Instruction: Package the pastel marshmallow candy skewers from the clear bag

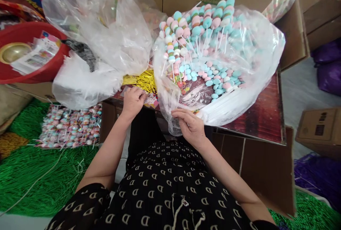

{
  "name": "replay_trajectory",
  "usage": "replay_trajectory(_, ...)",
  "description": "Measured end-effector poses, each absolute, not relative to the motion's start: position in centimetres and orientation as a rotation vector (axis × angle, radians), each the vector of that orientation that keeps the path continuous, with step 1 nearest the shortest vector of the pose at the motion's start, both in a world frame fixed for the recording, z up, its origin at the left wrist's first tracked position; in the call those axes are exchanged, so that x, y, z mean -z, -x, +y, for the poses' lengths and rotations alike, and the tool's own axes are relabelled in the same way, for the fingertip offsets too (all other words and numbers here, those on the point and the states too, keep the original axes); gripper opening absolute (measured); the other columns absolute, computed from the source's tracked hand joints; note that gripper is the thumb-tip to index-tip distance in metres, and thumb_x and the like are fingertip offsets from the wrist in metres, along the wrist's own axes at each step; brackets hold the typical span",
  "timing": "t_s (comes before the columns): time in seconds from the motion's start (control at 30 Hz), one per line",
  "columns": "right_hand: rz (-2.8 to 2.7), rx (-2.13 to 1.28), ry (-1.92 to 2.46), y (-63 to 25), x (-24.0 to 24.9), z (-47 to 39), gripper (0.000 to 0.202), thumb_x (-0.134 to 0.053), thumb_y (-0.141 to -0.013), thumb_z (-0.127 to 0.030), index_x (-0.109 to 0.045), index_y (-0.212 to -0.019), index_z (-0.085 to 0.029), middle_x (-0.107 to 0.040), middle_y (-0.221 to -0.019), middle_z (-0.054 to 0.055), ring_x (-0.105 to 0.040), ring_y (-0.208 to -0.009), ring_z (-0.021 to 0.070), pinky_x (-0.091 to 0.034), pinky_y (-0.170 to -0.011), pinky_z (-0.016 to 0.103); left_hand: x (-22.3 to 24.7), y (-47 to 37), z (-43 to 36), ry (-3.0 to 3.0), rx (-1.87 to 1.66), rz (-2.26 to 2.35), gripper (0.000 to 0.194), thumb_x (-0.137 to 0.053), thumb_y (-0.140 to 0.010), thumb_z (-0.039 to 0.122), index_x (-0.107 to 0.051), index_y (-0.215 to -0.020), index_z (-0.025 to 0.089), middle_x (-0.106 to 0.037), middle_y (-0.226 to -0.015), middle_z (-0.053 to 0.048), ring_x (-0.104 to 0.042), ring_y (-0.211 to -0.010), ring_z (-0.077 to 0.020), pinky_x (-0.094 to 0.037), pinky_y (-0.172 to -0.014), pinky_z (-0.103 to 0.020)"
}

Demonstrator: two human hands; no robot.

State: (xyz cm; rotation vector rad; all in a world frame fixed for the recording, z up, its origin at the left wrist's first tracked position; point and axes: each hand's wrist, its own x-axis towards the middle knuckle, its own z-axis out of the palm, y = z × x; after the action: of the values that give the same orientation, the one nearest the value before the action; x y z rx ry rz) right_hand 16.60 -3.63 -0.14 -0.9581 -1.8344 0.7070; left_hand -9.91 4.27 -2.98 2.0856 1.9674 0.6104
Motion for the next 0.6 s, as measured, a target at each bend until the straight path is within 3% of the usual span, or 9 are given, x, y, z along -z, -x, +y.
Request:
replay_trajectory(0.17, -1.786, -0.805, 0.999, -16.0, 0.6, -3.2, 0.031, -0.049, -0.097, -0.012, -0.077, -0.106, -0.022, -0.081, -0.108, 0.009, -0.078, -0.096, 0.0186, -0.064, -0.087, 0.035, 2.9, 10.1, 3.9, -1.883, -1.007, 1.81, 0.017, -0.061, -0.091, 0.029, -0.061, -0.076, 0.022, -0.066, -0.084, -0.004, -0.06, -0.087, -0.0218, -0.047, -0.088, -0.037)
replay_trajectory(0.33, -1.56, -1.127, 1.206, -14.7, 1.3, -2.0, 0.028, -0.056, -0.1, -0.03, -0.075, -0.117, -0.021, -0.08, -0.105, 0.008, -0.077, -0.083, 0.0172, -0.064, -0.077, 0.032, 2.4, 9.0, 2.9, -1.624, -1.379, 1.594, 0.019, -0.061, -0.095, 0.036, -0.059, -0.082, 0.022, -0.061, -0.084, -0.001, -0.059, -0.083, -0.0177, -0.049, -0.085, -0.032)
replay_trajectory(0.5, -1.306, -1.401, 1.233, -13.1, 1.1, 0.5, 0.06, -0.067, -0.093, -0.048, -0.059, -0.146, -0.021, -0.07, -0.136, 0.014, -0.076, -0.087, 0.018, -0.061, -0.062, 0.028, 1.5, 7.1, 2.5, -1.623, -1.455, 1.432, 0.022, -0.064, -0.096, 0.041, -0.062, -0.084, 0.022, -0.063, -0.084, -0.002, -0.059, -0.085, -0.0172, -0.05, -0.086, -0.031)
replay_trajectory(0.6, -1.154, -1.489, 1.22, -12.5, 0.8, 1.8, 0.074, -0.073, -0.088, -0.048, -0.05, -0.154, -0.022, -0.067, -0.139, 0.015, -0.075, -0.086, 0.0179, -0.057, -0.054, 0.025, 1.5, 6.0, 2.5, -1.63, -1.472, 1.332, 0.027, -0.065, -0.097, 0.048, -0.065, -0.087, 0.022, -0.066, -0.086, -0.002, -0.061, -0.086, -0.017, -0.05, -0.086, -0.03)
